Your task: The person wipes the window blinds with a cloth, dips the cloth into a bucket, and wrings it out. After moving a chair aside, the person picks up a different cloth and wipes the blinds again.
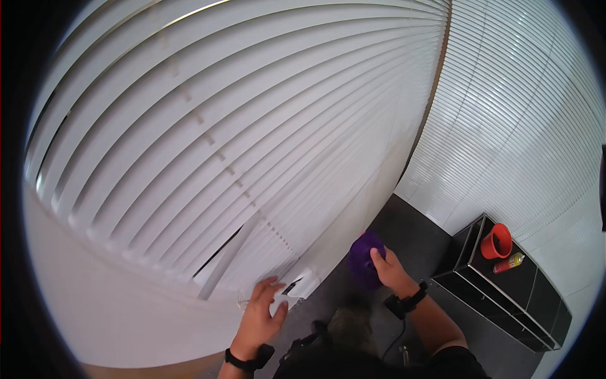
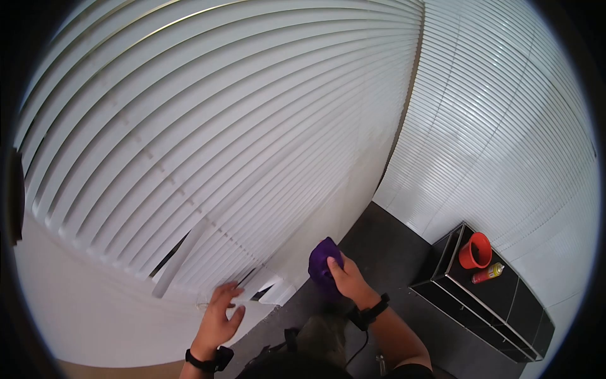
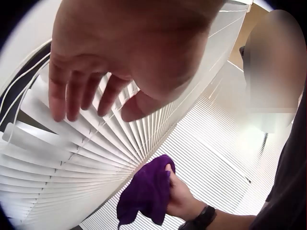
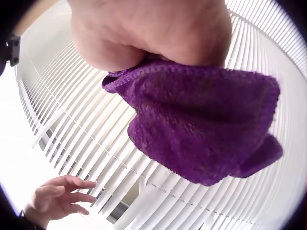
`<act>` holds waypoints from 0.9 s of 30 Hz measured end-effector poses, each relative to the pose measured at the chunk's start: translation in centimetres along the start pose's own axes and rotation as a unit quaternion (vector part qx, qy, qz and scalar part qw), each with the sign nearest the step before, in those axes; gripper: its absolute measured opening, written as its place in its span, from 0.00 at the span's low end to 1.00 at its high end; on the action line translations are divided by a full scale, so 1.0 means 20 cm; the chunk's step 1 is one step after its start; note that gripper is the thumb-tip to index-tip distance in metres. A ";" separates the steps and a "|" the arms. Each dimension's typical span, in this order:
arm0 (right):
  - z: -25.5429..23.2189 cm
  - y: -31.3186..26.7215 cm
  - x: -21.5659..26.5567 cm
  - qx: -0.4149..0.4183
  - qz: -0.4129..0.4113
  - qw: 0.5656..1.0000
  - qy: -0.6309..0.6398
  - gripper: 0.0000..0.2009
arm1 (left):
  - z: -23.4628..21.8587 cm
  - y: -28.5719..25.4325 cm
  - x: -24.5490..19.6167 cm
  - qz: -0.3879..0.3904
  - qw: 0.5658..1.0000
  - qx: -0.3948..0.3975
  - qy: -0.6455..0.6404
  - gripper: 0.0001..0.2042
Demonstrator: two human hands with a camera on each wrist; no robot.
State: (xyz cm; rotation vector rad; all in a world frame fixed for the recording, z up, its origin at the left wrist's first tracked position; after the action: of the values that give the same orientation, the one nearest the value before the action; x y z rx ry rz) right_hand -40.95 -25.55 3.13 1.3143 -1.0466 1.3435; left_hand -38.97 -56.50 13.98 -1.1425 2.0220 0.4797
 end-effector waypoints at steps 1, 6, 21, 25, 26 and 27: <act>0.02 -0.02 0.04 0.006 0.002 1.000 -0.003 0.22 | 0.00 -0.02 0.07 -0.019 0.999 -0.032 -0.002 0.20; 0.01 -0.14 0.15 -0.025 -0.004 0.999 -0.040 0.24 | 0.09 -0.20 0.37 -0.115 0.985 -0.050 -0.119 0.26; 0.18 -0.29 0.15 -0.021 0.013 0.996 -0.081 0.25 | 0.17 -0.15 0.48 -0.060 0.988 -0.109 -0.095 0.12; 0.17 -0.31 0.16 -0.037 0.020 0.995 -0.092 0.24 | 0.16 -0.20 0.40 0.111 0.976 -0.187 0.012 0.17; 0.16 -0.32 0.16 -0.042 0.015 0.995 -0.089 0.24 | 0.17 -0.20 0.40 0.118 0.976 -0.184 0.018 0.20; 0.15 -0.32 0.17 -0.044 0.015 0.995 -0.088 0.24 | 0.17 -0.18 0.41 0.119 0.976 -0.183 0.017 0.20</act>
State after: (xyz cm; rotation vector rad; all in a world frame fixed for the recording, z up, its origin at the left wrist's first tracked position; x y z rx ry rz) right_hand -34.07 -27.23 6.37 1.3747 -1.2368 1.2058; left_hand -37.08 -60.96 5.72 -1.1271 2.1686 0.9915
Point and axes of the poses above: each hand's wrist, its own y-axis towards the middle knuckle, its own z-axis out of the palm, x = y × z, the point moved 7 cm from there along y, towards the middle knuckle, and after that the axes turned 13 degrees about x, right-handed, at the moved point
